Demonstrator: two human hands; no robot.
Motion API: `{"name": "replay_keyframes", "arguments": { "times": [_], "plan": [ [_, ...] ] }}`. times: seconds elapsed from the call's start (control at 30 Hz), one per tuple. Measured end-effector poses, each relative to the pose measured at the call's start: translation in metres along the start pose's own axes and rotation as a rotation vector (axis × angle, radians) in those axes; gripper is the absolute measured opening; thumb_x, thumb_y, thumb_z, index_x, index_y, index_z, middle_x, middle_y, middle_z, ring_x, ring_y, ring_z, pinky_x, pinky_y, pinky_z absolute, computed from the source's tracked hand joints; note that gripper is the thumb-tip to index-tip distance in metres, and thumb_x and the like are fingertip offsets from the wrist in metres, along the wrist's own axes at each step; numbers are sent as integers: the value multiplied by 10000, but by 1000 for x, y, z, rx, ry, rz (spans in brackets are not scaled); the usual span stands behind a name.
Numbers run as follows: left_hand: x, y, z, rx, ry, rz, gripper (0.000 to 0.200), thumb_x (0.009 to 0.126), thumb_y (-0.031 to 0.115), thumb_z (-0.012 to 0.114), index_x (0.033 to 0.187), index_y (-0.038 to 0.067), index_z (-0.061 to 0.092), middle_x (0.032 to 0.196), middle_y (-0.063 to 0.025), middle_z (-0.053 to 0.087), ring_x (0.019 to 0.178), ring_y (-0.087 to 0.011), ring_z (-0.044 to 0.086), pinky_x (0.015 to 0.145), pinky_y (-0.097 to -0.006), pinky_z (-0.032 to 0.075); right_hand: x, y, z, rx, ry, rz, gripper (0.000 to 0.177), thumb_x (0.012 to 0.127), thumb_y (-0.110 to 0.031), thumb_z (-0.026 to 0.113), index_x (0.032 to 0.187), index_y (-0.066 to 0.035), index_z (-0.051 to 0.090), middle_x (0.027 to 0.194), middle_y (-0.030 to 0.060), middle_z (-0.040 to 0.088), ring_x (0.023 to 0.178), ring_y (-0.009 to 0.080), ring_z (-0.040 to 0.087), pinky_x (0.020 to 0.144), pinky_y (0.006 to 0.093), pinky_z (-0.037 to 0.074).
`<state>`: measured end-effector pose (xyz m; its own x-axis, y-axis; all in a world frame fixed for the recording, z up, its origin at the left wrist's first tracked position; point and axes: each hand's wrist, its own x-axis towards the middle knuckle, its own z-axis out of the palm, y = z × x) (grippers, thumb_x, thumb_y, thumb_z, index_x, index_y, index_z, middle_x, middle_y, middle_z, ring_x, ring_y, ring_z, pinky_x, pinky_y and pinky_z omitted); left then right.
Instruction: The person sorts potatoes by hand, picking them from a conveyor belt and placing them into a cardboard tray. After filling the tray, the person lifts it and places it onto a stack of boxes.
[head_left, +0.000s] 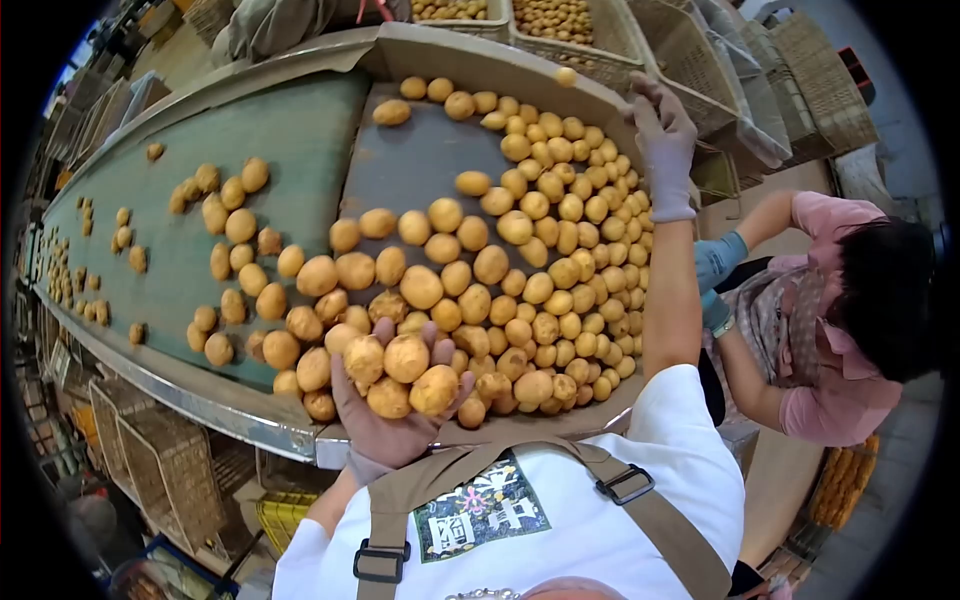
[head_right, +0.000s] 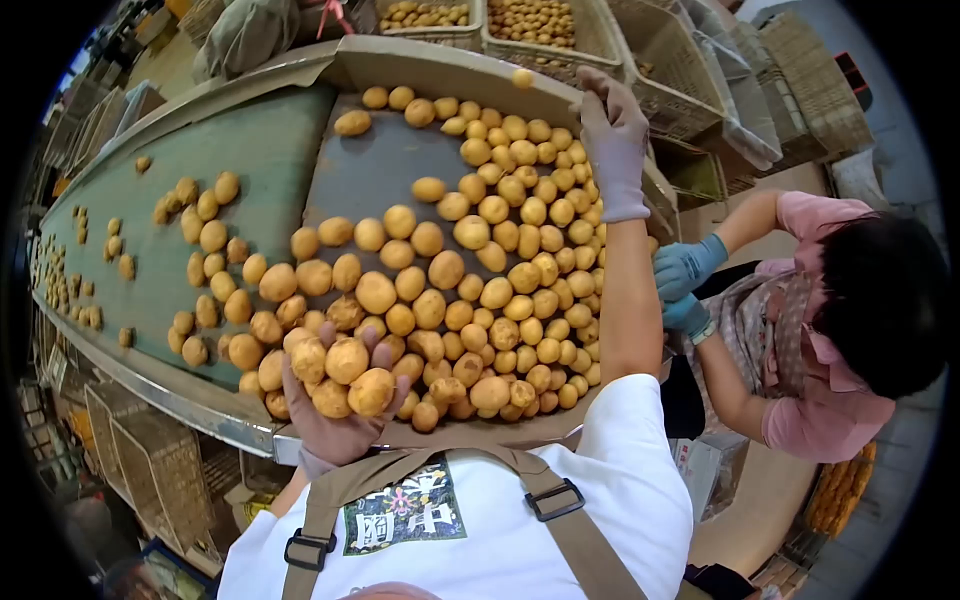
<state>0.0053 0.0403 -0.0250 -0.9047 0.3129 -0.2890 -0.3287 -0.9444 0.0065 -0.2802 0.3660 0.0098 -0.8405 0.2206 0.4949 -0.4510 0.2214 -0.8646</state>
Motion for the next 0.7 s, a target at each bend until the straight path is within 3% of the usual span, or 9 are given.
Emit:
{"name": "replay_keyframes", "arguments": {
  "times": [0.13, 0.23, 0.3, 0.37, 0.4, 0.5, 0.53, 0.63, 0.7],
  "plan": [
    [1, 2, 8, 43, 67, -43, 616, 950, 738, 423, 1395, 344, 585, 1509, -65, 512, 1362, -313, 517, 1125, -635, 353, -29, 25, 12, -207, -157, 98, 255, 978, -23, 591, 1208, 25, 691, 992, 39, 715, 765, 69, 611, 741, 235, 531],
    [0, 2, 7, 28, 78, -41, 626, 945, 746, 422, 1392, 339, 587, 1521, -70, 496, 1366, -311, 512, 1113, -646, 361, -43, 42, 19, -615, -309, 158, 318, 962, -197, 618, 1237, -58, 696, 944, 123, 716, 821, 200, 673, 823, 349, 552],
    [-1, 2, 6, 27, 75, -29, 635, 943, 752, 419, 1391, 335, 589, 1534, -76, 478, 1370, -311, 507, 1109, -652, 362, -57, 90, 20, -512, -326, 245, 390, 966, -263, 601, 1304, -77, 657, 943, 148, 698, 901, 291, 683, 896, 400, 539],
    [-1, 3, 7, 39, 51, -19, 641, 943, 757, 414, 1389, 332, 590, 1545, -80, 464, 1370, -313, 506, 1114, -652, 358, -89, 118, 19, -820, -374, -116, 397, 969, -233, 606, 1330, -71, 634, 1095, 165, 683, 976, 324, 683, 909, 407, 539],
    [0, 3, 5, 37, 33, -9, 644, 942, 759, 411, 1388, 330, 591, 1551, -82, 456, 1370, -314, 506, 1117, -652, 357, -95, 102, 20, -662, -415, 99, 391, 972, -225, 614, 1324, -56, 630, 1259, 165, 619, 1055, 325, 656, 941, 400, 526],
    [0, 3, 7, 29, 27, -6, 651, 940, 764, 410, 1388, 327, 589, 1546, -84, 460, 1362, -318, 511, 1122, -649, 354, -88, 46, 18, -452, -456, 372, 374, 975, -206, 616, 1316, -52, 630, 1320, 159, 570, 1110, 324, 630, 970, 400, 511],
    [1, 3, 7, 16, 34, -28, 653, 943, 763, 402, 1397, 328, 580, 1542, -83, 462, 1360, -321, 513, 1124, -649, 352, -91, 54, 23, -348, -475, 160, 395, 962, -231, 619, 1335, -100, 611, 1274, 150, 574, 1111, 313, 627, 966, 408, 508],
    [2, 3, 10, 60, 72, -50, 652, 947, 758, 399, 1407, 329, 571, 1535, -82, 465, 1359, -320, 514, 1122, -648, 356, -91, 39, 50, -844, -694, 181, 386, 942, -274, 629, 1302, -139, 602, 1249, 154, 581, 1106, 322, 630, 948, 421, 512],
    [1, 3, 9, 34, 58, -43, 647, 944, 748, 425, 1396, 312, 578, 1516, -94, 483, 1340, -330, 528, 1125, -658, 350, -70, 58, 56, -750, -681, 176, 340, 904, -311, 626, 1194, -135, 605, 1239, 167, 589, 1116, 355, 621, 969, 436, 495]
  ]
}}
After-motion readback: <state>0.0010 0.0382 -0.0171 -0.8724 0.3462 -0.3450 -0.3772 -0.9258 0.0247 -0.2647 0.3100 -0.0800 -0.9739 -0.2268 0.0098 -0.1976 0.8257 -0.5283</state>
